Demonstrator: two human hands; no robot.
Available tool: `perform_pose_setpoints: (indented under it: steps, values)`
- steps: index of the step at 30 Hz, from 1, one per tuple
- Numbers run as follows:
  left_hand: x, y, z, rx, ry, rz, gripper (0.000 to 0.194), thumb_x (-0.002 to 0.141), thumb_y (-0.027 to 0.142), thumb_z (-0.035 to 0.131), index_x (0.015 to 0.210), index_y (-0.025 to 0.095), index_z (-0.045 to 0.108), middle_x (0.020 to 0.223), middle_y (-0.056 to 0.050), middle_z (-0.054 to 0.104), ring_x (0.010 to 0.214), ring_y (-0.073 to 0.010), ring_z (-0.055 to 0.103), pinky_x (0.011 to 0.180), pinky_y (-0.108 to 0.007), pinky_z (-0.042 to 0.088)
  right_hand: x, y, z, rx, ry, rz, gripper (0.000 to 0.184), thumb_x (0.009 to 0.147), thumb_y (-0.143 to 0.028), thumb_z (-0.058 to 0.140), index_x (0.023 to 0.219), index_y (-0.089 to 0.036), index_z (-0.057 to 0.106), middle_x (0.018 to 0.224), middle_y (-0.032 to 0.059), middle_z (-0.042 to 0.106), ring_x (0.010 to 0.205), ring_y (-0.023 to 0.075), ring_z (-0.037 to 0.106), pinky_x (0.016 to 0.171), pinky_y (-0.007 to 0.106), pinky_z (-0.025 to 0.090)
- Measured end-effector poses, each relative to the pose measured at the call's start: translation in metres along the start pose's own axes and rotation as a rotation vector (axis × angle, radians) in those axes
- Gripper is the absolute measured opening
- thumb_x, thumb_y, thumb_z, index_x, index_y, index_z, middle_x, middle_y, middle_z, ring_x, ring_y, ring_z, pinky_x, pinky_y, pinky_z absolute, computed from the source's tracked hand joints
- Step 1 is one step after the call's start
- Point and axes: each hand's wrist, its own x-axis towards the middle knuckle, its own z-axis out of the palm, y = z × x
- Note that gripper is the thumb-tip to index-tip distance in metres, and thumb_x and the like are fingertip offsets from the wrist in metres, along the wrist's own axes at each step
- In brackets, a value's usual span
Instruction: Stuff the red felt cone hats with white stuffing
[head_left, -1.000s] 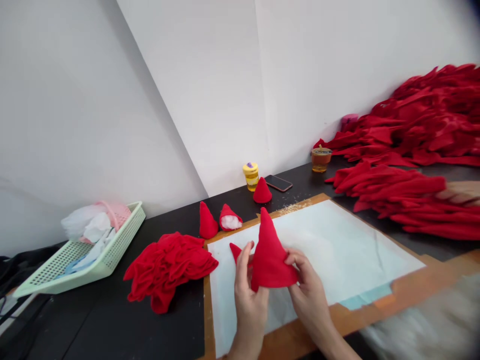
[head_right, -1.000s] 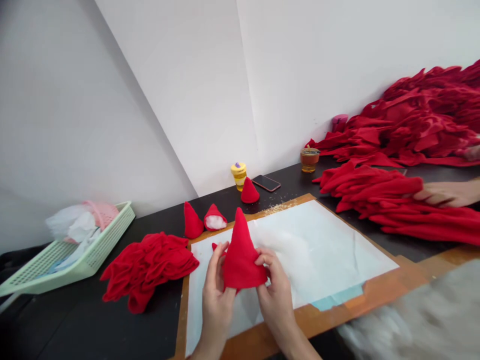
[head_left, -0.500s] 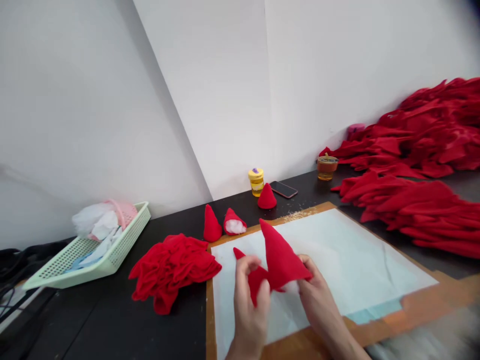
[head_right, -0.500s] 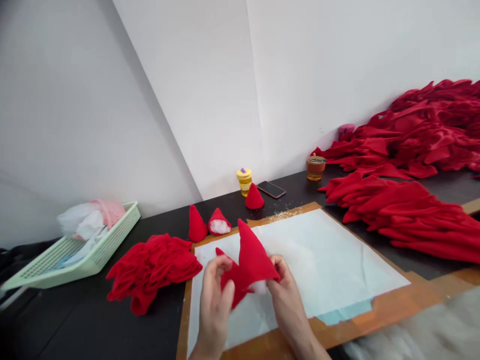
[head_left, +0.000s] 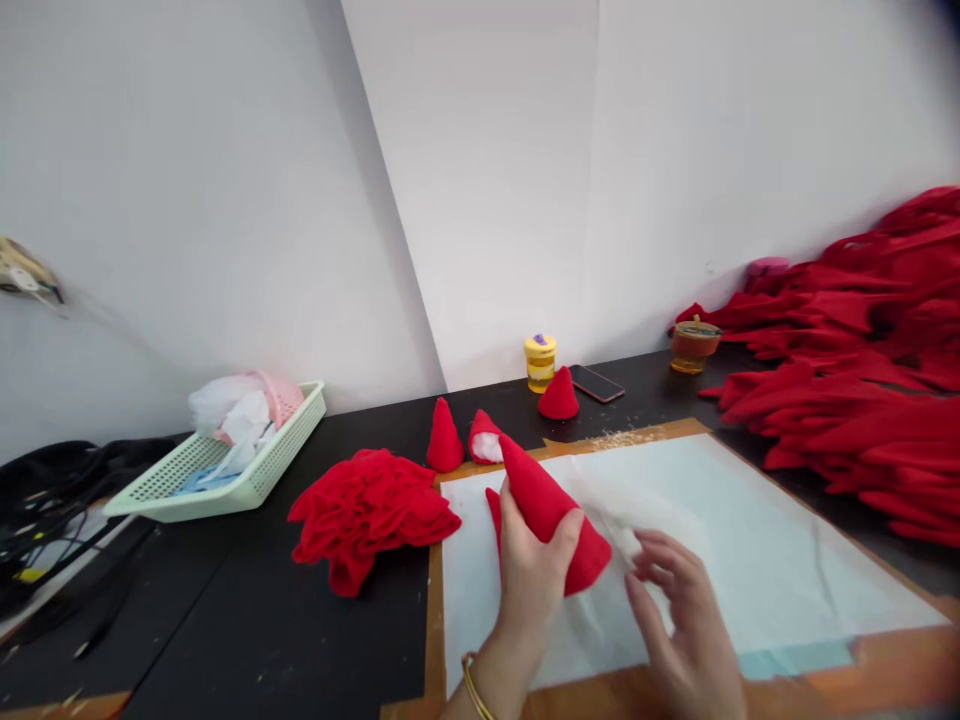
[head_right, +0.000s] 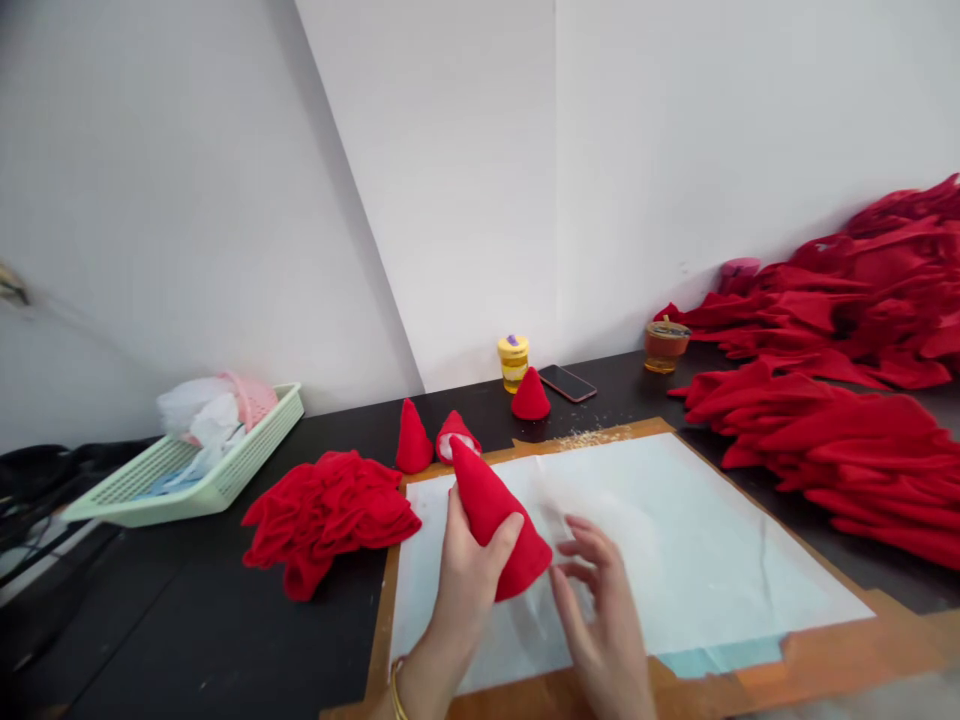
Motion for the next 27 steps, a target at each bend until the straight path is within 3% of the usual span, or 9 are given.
perform_pose_setpoints:
  steps: [3, 7, 9, 11, 15, 19, 22, 24, 27]
  values:
    - [0.001, 0.001, 0.000, 0.002, 0.035, -0.034, 0.082, 0.078, 0.043, 0.079, 0.146, 0.014, 0.044, 0.133, -0.019, 0.061, 0.127, -0.0312, 0.058, 0.110, -0.041, 0.047, -0.006, 0.000, -0.009, -0.320, -0.058, -0.379, 0.031, 0.094, -0.018, 0.060, 0.124, -0.027, 0.064, 0.121, 0.0106, 0.063, 0.100, 0.0241, 0.063, 0.079, 0.036, 0.055]
    - [-0.011, 0.003, -0.001, -0.049, -0.096, -0.168, 0.079, 0.087, 0.050, 0.067, 0.153, 0.016, 0.041, 0.155, -0.018, 0.044, 0.146, -0.0320, 0.041, 0.120, -0.041, 0.039, -0.009, 0.004, 0.005, -0.389, -0.075, -0.510, 0.052, 0.096, -0.013, 0.057, 0.145, -0.028, 0.053, 0.130, 0.0117, 0.064, 0.117, 0.0282, 0.062, 0.096, 0.044, 0.052]
    - [-0.018, 0.003, -0.004, -0.069, -0.158, -0.205, 0.074, 0.087, 0.048, 0.067, 0.151, 0.018, 0.045, 0.160, -0.014, 0.038, 0.153, -0.0301, 0.030, 0.126, -0.041, 0.030, -0.007, 0.007, 0.011, -0.349, -0.022, -0.446, 0.045, 0.097, -0.018, 0.058, 0.140, -0.027, 0.059, 0.127, 0.0108, 0.067, 0.116, 0.0298, 0.064, 0.098, 0.046, 0.051]
    - [-0.021, 0.003, -0.007, -0.095, -0.203, -0.184, 0.075, 0.085, 0.044, 0.070, 0.151, 0.020, 0.044, 0.162, -0.012, 0.036, 0.154, -0.0295, 0.027, 0.129, -0.042, 0.025, -0.005, 0.008, 0.014, -0.221, -0.044, -0.259, 0.035, 0.097, -0.026, 0.061, 0.131, -0.026, 0.065, 0.121, 0.0101, 0.071, 0.109, 0.0293, 0.067, 0.093, 0.043, 0.054]
    - [-0.018, 0.002, -0.008, -0.219, -0.307, -0.151, 0.092, 0.081, 0.042, 0.076, 0.157, 0.022, 0.028, 0.155, -0.016, 0.045, 0.142, -0.0324, 0.047, 0.118, -0.044, 0.044, -0.007, -0.004, 0.016, 0.261, -0.110, 0.182, 0.034, 0.096, -0.047, 0.063, 0.118, -0.022, 0.067, 0.094, 0.0069, 0.071, 0.073, 0.0205, 0.064, 0.063, 0.030, 0.055]
    - [-0.017, -0.003, -0.011, -0.208, -0.366, -0.142, 0.083, 0.082, 0.036, 0.076, 0.152, 0.024, 0.035, 0.139, -0.016, 0.059, 0.128, -0.0327, 0.059, 0.109, -0.047, 0.052, -0.007, -0.019, 0.019, 0.459, -0.095, 0.359, 0.047, 0.088, -0.065, 0.064, 0.102, -0.020, 0.069, 0.071, 0.0021, 0.061, 0.059, 0.0178, 0.052, 0.052, 0.029, 0.048]
    - [-0.017, -0.007, -0.016, -0.184, -0.485, -0.076, 0.064, 0.086, 0.033, 0.072, 0.144, 0.022, 0.047, 0.137, -0.015, 0.060, 0.131, -0.0309, 0.057, 0.115, -0.045, 0.047, 0.000, -0.026, 0.020, 0.270, -0.001, 0.405, 0.051, 0.080, -0.061, 0.076, 0.106, -0.018, 0.072, 0.088, 0.0086, 0.072, 0.081, 0.0260, 0.065, 0.073, 0.037, 0.057]
    - [-0.015, -0.007, -0.018, -0.220, -0.503, -0.045, 0.058, 0.088, 0.035, 0.070, 0.141, 0.021, 0.050, 0.141, -0.014, 0.058, 0.135, -0.0288, 0.054, 0.118, -0.043, 0.043, 0.007, -0.028, 0.020, 0.193, 0.014, 0.333, 0.049, 0.082, -0.057, 0.076, 0.111, -0.019, 0.073, 0.109, 0.0118, 0.074, 0.103, 0.0317, 0.066, 0.092, 0.044, 0.055]
    - [-0.010, -0.005, -0.013, -0.345, -0.305, -0.033, 0.067, 0.085, 0.041, 0.074, 0.144, 0.026, 0.045, 0.150, -0.010, 0.050, 0.139, -0.0264, 0.050, 0.116, -0.040, 0.045, 0.012, -0.028, 0.023, 0.137, -0.022, 0.186, 0.039, 0.087, -0.052, 0.072, 0.111, -0.021, 0.076, 0.124, 0.0120, 0.071, 0.115, 0.0338, 0.064, 0.101, 0.048, 0.051]
